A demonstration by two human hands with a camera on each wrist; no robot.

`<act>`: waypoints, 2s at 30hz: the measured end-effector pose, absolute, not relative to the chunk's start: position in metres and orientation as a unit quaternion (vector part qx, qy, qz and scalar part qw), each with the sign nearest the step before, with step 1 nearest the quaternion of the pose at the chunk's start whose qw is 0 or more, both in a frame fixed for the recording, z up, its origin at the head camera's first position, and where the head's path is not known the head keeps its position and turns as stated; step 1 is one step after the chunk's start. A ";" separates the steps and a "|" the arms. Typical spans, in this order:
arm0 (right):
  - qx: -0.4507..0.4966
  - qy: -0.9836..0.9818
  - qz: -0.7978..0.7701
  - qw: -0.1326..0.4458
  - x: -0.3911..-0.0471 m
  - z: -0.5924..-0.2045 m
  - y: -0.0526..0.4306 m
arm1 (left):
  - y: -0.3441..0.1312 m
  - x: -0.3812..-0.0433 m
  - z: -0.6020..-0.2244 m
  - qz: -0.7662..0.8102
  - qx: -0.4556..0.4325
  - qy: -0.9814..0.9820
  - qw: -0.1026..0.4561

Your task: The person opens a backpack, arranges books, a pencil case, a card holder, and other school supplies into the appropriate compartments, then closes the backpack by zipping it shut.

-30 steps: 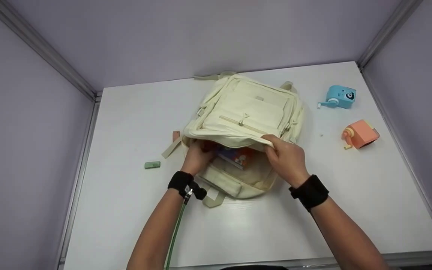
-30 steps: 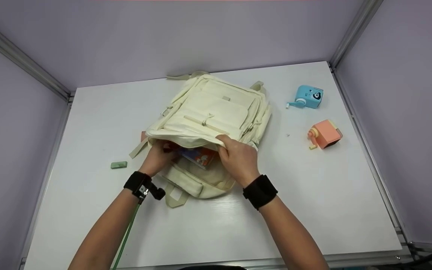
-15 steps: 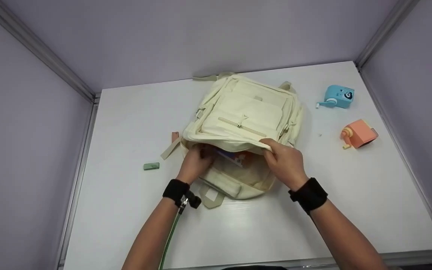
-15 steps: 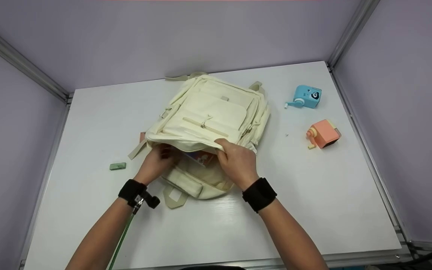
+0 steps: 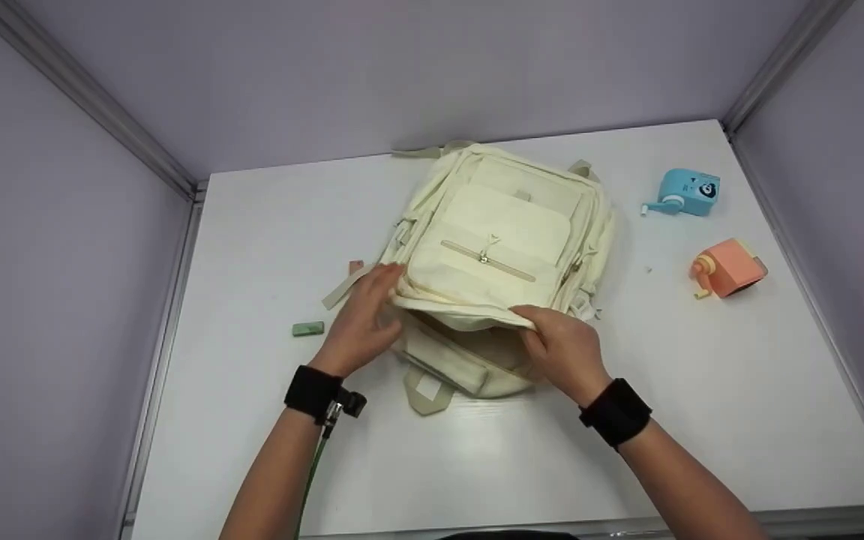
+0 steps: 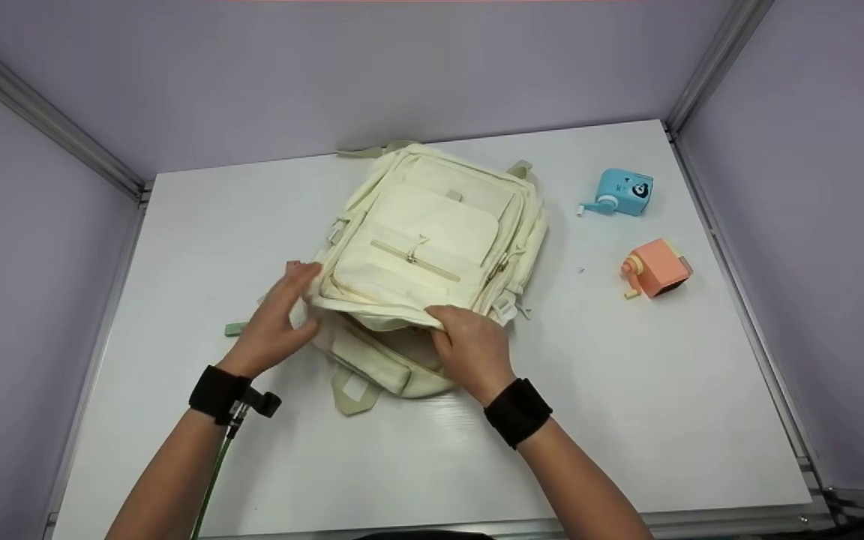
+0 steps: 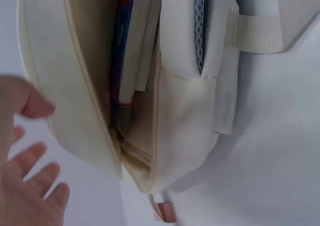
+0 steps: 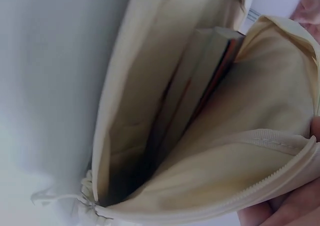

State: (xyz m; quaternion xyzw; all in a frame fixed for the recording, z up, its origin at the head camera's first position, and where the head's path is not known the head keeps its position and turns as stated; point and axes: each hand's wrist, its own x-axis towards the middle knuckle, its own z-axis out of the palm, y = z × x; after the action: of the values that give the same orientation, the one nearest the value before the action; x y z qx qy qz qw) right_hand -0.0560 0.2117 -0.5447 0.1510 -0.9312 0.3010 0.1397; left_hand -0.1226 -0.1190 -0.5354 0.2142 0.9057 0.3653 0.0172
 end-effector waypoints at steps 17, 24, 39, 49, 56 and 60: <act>0.220 -0.922 0.312 0.072 -0.035 -0.583 0.212 | -0.098 -0.113 -0.565 0.149 0.419 0.895 -0.020; 0.247 -0.912 0.321 0.068 -0.031 -0.591 0.219 | -0.099 -0.110 -0.575 0.113 0.430 0.895 -0.034; 0.115 -0.942 0.316 -0.003 -0.016 -0.604 0.224 | -0.102 -0.106 -0.580 0.093 0.429 0.898 0.022; 0.105 -0.948 0.298 -0.024 -0.022 -0.605 0.226 | -0.090 -0.101 -0.585 0.048 0.423 0.905 0.021; 0.093 -0.946 0.308 -0.032 -0.029 -0.606 0.233 | -0.076 -0.092 -0.587 0.030 0.421 0.906 -0.024; 0.087 -0.945 0.312 -0.040 -0.034 -0.604 0.238 | -0.066 -0.085 -0.587 0.029 0.413 0.909 -0.045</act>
State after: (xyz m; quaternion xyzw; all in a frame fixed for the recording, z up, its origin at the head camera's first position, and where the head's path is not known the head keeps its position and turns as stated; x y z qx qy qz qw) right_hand -0.0336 0.2377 -0.6042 0.0866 -0.9452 0.3121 -0.0402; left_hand -0.0847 -0.0656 -0.5871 0.4130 0.9092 0.0292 -0.0448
